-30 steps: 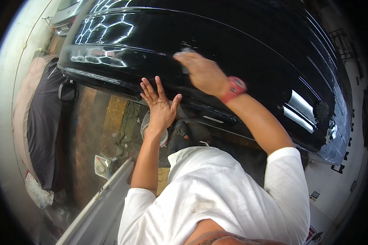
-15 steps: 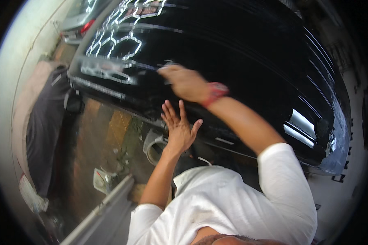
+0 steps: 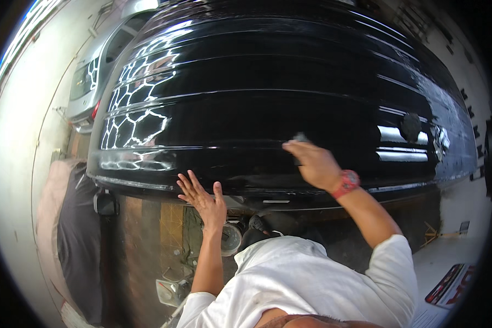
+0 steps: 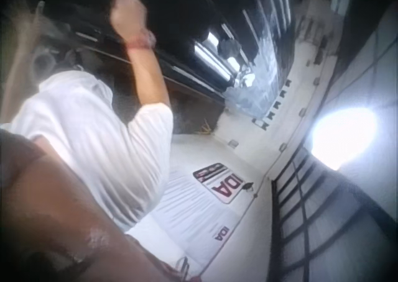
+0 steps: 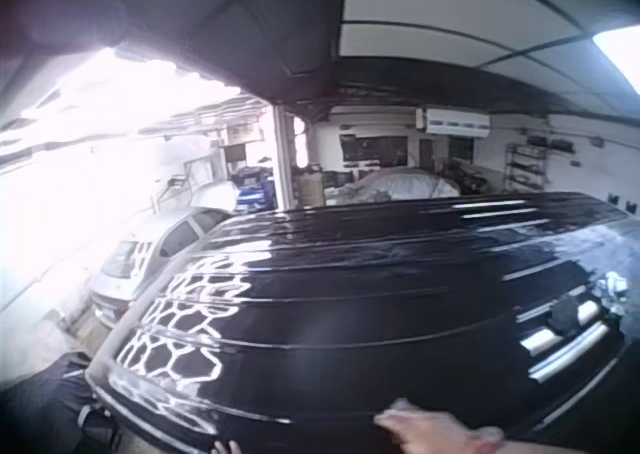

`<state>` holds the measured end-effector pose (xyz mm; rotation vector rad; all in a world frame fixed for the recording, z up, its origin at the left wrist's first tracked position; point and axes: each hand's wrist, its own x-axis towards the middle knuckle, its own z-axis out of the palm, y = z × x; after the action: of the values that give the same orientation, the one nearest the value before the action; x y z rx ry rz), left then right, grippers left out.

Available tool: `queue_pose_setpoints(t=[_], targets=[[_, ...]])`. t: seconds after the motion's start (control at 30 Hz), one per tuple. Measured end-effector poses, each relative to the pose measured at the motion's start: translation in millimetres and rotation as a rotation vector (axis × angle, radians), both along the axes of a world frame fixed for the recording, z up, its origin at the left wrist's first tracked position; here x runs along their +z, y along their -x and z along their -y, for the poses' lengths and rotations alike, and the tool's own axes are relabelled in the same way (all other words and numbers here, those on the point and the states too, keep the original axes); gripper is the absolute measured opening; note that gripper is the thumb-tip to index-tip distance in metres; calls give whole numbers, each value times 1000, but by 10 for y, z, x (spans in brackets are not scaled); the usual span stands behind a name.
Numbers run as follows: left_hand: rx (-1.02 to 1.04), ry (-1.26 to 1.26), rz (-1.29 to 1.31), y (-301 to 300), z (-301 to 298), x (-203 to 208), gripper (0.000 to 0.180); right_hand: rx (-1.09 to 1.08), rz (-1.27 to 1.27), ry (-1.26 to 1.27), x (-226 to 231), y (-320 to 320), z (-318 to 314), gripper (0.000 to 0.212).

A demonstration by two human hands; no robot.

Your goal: The person wipes the glossy black hood of a car using a dark cloth. They move the cloth in circular and linear motions across the surface, removing visible white residue or cleaning solution. The person works systematically across the hood, ensuring the surface is wiped clean.

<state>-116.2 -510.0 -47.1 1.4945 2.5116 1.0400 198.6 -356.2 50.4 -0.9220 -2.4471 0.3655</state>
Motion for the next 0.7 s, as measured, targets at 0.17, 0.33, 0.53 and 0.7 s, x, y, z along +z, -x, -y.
queue_pose_setpoints(t=[0.17, 0.33, 0.53, 0.7], targets=[[-109, -155, -53, -491, -456, 236, 81, -415, 243, -108, -7, -2537, 242, 49], [-303, -182, -63, -1159, -609, 510, 73, -872, 179, -111, -103, -3435, 203, 41], [-567, -112, -135, -2214, -895, 633, 66, -719, 79, -319, -479, -2761, 389, 32], [-637, -89, -168, -2585, -810, 784, 63, -1110, 207, -145, -316, -4353, 86, 19]])
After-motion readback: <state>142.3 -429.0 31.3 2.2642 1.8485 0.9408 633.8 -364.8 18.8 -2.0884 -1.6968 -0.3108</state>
